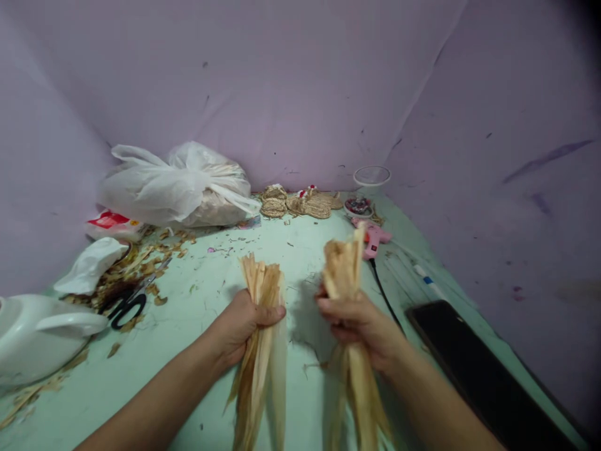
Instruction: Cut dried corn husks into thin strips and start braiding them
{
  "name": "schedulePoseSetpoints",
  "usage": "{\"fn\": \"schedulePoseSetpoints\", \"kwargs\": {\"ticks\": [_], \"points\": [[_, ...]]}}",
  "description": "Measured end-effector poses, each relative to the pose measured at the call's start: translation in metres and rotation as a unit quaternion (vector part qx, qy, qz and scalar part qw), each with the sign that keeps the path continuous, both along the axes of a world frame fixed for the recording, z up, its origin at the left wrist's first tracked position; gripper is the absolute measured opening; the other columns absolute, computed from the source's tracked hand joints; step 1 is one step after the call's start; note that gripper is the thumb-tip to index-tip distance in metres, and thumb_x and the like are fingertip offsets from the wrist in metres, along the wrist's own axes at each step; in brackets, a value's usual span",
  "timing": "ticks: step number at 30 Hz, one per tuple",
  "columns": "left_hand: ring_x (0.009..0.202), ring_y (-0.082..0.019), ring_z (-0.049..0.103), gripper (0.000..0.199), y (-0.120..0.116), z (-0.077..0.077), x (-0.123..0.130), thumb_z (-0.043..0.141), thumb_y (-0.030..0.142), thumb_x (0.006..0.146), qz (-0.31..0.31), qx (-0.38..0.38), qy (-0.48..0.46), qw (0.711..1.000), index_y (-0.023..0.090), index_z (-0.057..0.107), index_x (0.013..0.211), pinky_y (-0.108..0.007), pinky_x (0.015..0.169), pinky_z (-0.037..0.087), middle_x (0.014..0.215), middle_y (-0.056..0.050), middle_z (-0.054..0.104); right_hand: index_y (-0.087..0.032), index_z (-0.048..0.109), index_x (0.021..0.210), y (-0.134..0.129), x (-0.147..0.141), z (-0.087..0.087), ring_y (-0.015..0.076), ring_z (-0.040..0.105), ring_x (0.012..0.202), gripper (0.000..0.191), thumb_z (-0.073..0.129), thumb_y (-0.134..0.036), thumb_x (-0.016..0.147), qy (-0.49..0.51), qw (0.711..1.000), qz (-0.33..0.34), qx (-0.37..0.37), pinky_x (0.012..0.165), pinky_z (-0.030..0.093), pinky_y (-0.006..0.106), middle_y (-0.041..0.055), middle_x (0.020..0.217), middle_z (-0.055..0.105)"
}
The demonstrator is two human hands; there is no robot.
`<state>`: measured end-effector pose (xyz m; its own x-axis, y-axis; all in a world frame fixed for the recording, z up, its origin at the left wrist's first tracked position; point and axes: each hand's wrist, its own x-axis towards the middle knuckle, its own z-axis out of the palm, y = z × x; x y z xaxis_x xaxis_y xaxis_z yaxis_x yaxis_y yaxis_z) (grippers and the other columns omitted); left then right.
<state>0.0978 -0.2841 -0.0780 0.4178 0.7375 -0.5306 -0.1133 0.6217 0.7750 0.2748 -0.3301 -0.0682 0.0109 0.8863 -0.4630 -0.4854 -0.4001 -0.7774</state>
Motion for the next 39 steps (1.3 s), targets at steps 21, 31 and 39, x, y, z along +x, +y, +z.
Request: {"fn": "schedulePoseSetpoints", "kwargs": {"ticks": [21,31,39], "points": [[0.051,-0.014,0.056,0.022,-0.003,-0.006,0.004,0.069,0.014,0.054,-0.030,0.001,-0.006,1.000,0.008,0.060,0.072,-0.024,0.048,0.044,0.056,-0.004,0.058,-0.015,0.049,0.058,0.003,-0.027,-0.024,0.0037,0.030,0.036,0.018,0.065,-0.022,0.052,-0.047,0.998,0.005,-0.036,0.034,0.013,0.017,-0.0077,0.038,0.039],[0.029,-0.004,0.031,0.024,0.001,-0.009,0.002,0.068,0.010,0.052,0.026,-0.085,-0.001,0.996,0.012,0.059,0.074,-0.015,0.029,0.021,0.039,0.008,0.041,-0.014,0.052,0.064,0.004,-0.026,-0.028,0.0031,0.030,0.037,0.023,0.070,-0.022,0.052,-0.019,0.999,0.011,-0.026,0.034,0.013,0.016,-0.0072,0.042,0.040],[0.054,-0.014,0.057,0.024,-0.005,-0.009,0.008,0.073,0.005,0.046,0.018,-0.066,-0.100,0.993,0.009,0.062,0.066,-0.026,0.057,0.047,0.058,-0.004,0.060,-0.013,0.056,0.065,0.000,-0.030,-0.025,0.0035,0.031,0.038,0.021,0.069,-0.024,0.054,-0.012,0.999,0.045,-0.004,0.034,0.014,0.016,-0.0056,0.045,0.043]]}}
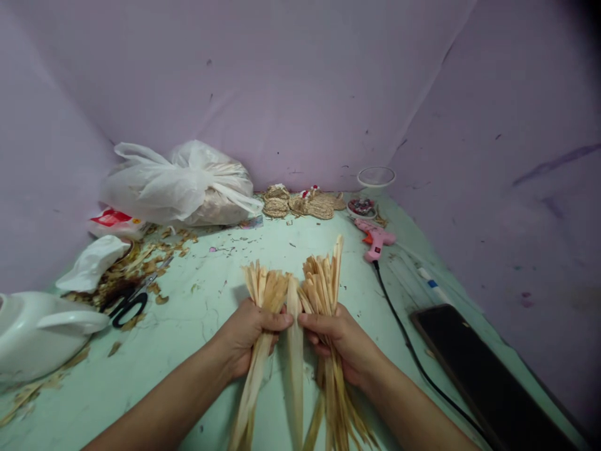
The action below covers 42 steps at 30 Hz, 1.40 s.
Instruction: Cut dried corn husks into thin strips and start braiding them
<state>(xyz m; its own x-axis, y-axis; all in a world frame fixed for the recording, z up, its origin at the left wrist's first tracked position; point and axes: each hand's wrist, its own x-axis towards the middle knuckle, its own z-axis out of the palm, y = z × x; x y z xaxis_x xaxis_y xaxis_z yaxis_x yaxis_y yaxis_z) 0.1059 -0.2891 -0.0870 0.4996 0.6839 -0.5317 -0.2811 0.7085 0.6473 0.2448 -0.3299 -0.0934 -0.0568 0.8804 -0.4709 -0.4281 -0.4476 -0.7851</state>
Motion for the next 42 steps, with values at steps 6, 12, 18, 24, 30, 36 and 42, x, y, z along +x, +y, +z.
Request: {"fn": "schedulePoseSetpoints", "kwargs": {"ticks": [6,12,18,24,30,36,42], "points": [[0.052,-0.013,0.055,0.022,-0.003,0.001,-0.001,0.073,0.005,0.046,0.005,0.023,-0.004,1.000,0.009,0.062,0.065,-0.025,0.055,0.046,0.054,-0.002,0.059,-0.013,0.055,0.065,0.000,-0.001,0.000,0.0051,0.035,0.040,0.017,0.065,-0.023,0.056,-0.033,0.999,-0.006,-0.017,0.034,0.016,0.017,-0.0042,0.046,0.045],[0.048,-0.014,0.056,0.026,-0.003,0.004,0.001,0.071,0.009,0.046,-0.026,0.030,0.023,0.999,0.008,0.062,0.070,-0.023,0.047,0.044,0.053,-0.005,0.061,-0.016,0.048,0.059,-0.002,-0.001,-0.003,0.0047,0.032,0.038,0.024,0.069,-0.026,0.054,-0.051,0.999,-0.004,-0.004,0.035,0.016,0.018,-0.0062,0.044,0.041],[0.057,-0.018,0.059,0.038,-0.006,0.001,0.003,0.072,0.008,0.046,0.009,0.093,0.066,0.993,0.009,0.062,0.082,-0.031,0.057,0.049,0.062,-0.004,0.063,-0.014,0.054,0.067,-0.003,-0.003,-0.004,0.0045,0.031,0.040,0.032,0.076,-0.031,0.051,-0.067,0.997,-0.004,0.029,0.036,0.019,0.019,-0.0058,0.050,0.044],[0.059,-0.017,0.057,0.034,-0.006,0.001,0.002,0.073,0.008,0.046,0.019,0.120,0.077,0.990,0.011,0.060,0.077,-0.032,0.061,0.049,0.063,-0.002,0.062,-0.016,0.052,0.062,-0.004,-0.006,-0.001,0.0046,0.030,0.039,0.024,0.072,-0.026,0.053,-0.057,0.997,-0.023,0.037,0.035,0.020,0.019,-0.0063,0.047,0.042],[0.058,-0.016,0.057,0.029,-0.006,0.001,0.003,0.069,0.005,0.044,-0.004,0.092,0.049,0.995,0.011,0.061,0.071,-0.028,0.058,0.048,0.060,-0.002,0.060,-0.016,0.049,0.057,-0.003,-0.006,-0.001,0.0047,0.031,0.038,0.015,0.064,-0.019,0.055,-0.103,0.994,-0.017,0.034,0.036,0.023,0.020,-0.0067,0.046,0.040],[0.035,-0.003,0.039,0.016,0.001,-0.001,-0.004,0.072,0.013,0.048,-0.052,0.058,0.042,0.996,0.008,0.058,0.054,-0.014,0.032,0.027,0.043,0.001,0.050,-0.014,0.054,0.058,-0.003,-0.003,0.001,0.0069,0.040,0.042,0.008,0.060,-0.015,0.054,-0.062,0.997,-0.023,0.026,0.039,0.029,0.019,-0.0036,0.047,0.049],[0.054,-0.014,0.059,0.011,0.020,0.017,-0.021,0.065,0.006,0.059,0.001,0.038,0.041,0.998,0.010,0.059,0.067,-0.017,0.043,0.047,0.057,-0.004,0.059,-0.012,0.059,0.057,0.007,0.016,0.011,0.0120,0.055,0.053,0.009,0.063,-0.014,0.049,0.030,0.992,-0.119,-0.037,0.050,0.046,0.021,0.0038,0.056,0.060]]}}
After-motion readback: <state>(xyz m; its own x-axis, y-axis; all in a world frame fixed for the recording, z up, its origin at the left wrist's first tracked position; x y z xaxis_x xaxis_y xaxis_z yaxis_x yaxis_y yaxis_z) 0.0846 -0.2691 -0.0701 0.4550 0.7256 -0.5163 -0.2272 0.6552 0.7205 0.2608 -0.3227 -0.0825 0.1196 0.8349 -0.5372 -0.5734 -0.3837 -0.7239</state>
